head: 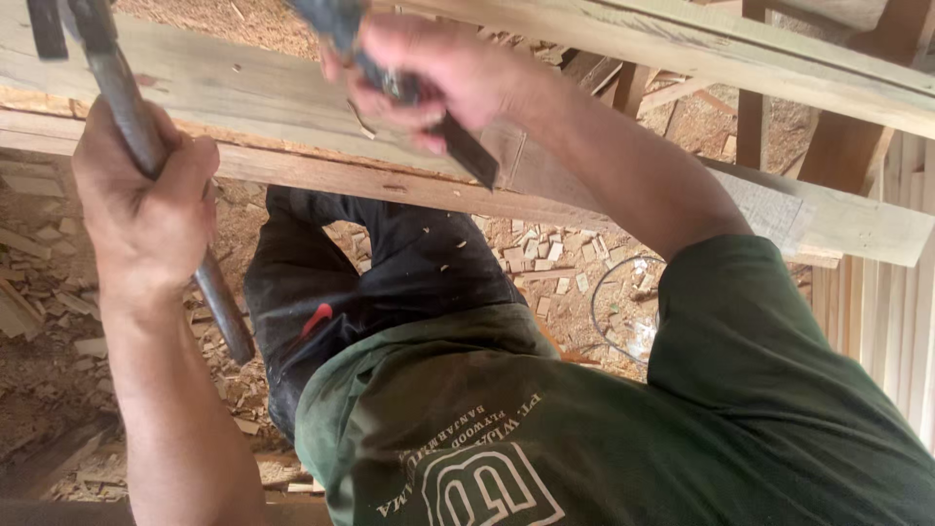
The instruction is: The person saws a wooden plank with a hand saw, then uses a hammer and chisel to carve a notch into the plank. The person handles multiple wooden planks and tools throughout the process.
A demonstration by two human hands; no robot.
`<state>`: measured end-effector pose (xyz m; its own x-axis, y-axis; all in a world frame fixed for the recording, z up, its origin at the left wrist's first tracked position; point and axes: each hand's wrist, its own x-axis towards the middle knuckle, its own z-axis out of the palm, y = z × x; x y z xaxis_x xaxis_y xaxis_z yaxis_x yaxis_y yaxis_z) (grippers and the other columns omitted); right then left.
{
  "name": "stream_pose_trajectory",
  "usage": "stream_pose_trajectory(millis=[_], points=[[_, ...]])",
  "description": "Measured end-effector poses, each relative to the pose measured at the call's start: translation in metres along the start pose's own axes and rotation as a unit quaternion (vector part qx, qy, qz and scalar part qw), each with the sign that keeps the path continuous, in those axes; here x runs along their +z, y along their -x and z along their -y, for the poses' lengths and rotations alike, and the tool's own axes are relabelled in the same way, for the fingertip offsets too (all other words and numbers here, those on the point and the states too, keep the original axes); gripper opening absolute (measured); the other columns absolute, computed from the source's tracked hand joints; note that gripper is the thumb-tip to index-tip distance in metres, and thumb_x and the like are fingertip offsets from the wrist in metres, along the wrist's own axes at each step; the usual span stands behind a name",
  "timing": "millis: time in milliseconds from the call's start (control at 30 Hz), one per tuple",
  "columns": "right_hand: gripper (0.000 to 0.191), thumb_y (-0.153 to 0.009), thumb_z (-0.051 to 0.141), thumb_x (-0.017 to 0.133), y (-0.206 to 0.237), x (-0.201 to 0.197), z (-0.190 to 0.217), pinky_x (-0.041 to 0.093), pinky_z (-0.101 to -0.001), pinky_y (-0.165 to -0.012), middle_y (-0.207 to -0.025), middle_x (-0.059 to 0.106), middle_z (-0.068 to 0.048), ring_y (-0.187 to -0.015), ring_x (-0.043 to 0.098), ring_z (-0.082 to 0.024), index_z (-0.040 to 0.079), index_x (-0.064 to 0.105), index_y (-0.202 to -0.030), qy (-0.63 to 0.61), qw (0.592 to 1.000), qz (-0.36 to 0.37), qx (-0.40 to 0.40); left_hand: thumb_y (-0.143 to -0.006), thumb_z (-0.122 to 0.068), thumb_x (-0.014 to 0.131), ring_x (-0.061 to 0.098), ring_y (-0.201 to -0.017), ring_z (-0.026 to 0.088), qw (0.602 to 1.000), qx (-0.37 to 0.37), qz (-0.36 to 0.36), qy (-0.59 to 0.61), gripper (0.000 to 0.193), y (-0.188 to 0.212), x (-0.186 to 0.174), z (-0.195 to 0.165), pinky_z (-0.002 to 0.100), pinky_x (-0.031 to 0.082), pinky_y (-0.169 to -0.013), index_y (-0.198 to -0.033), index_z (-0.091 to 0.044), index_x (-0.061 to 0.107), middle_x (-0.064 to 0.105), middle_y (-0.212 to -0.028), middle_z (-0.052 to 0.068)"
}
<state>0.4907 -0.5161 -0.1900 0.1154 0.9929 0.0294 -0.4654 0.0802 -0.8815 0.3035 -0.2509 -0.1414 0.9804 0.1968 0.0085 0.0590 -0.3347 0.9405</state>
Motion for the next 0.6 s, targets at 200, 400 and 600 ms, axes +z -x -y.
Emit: stream_pose_trajectory(millis=[200, 400, 600], points=[[0.061, -0.112, 0.063, 0.044, 0.005, -0.01, -0.015, 0.045, -0.0237, -0.047, -0.056, 0.045, 0.004, -0.05, 0.045, -0.007, 0.011, 0.053, -0.081, -0.065, 0.994, -0.082, 0.01, -0.099, 0.004, 0.054, 0.046, -0.041, 0.009, 0.999, -0.039, -0.013, 0.025, 0.015, 0.023, -0.006, -0.02, 0.026, 0.036, -0.04, -0.095, -0.006, 0.044, 0.049, -0.061, 0.004], [0.053, -0.113, 0.051, 0.048, 0.007, -0.019, -0.024, 0.043, -0.0261, -0.047, -0.083, 0.065, -0.011, -0.05, 0.046, -0.009, 0.0, 0.063, -0.113, -0.034, 0.985, -0.168, 0.011, -0.1, 0.004, 0.054, 0.047, -0.041, 0.008, 0.998, -0.028, 0.0, 0.051, 0.015, 0.028, -0.006, -0.023, 0.025, 0.037, -0.041, -0.096, -0.006, 0.044, 0.049, -0.065, 0.003], [0.059, -0.108, 0.056, 0.038, 0.003, -0.004, -0.018, 0.048, -0.0255, -0.042, -0.077, 0.065, -0.006, -0.045, 0.047, -0.005, 0.006, 0.063, -0.125, -0.012, 0.98, -0.165, 0.114, -0.107, 0.006, 0.055, 0.046, -0.043, 0.009, 0.997, -0.036, -0.009, 0.061, 0.017, 0.037, -0.01, -0.031, 0.024, 0.036, -0.042, -0.099, -0.005, 0.045, 0.052, -0.065, 0.005]])
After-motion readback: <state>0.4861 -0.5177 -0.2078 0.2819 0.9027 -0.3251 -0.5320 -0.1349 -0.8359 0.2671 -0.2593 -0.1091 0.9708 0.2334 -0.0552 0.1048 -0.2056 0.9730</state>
